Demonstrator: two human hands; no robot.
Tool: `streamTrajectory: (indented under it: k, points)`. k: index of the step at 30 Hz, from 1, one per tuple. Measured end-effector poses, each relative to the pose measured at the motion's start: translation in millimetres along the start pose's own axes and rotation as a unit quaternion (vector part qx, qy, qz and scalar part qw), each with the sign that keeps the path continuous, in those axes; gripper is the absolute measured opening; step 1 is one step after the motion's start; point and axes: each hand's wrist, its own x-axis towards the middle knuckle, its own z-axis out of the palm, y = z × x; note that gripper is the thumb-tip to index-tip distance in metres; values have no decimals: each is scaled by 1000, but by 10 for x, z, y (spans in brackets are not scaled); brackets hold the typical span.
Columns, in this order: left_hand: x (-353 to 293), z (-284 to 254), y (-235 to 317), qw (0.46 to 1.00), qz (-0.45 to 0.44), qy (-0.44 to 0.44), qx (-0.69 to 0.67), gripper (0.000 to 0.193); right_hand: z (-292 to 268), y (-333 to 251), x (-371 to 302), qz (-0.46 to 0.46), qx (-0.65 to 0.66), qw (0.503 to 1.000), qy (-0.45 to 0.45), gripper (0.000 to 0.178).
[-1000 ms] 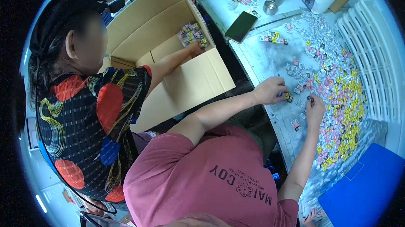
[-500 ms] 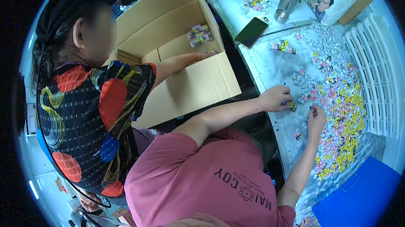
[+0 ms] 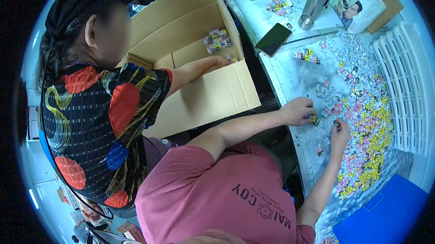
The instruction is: Assembling small plastic toy components and placing the finished sets into a cardboard box.
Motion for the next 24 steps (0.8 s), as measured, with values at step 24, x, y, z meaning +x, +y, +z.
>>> streamTrajectory:
  k: [24]
  points:
    - [-19,194,-194,1000,-3,1,2,26,166,231,61,2,-4,999,33,26]
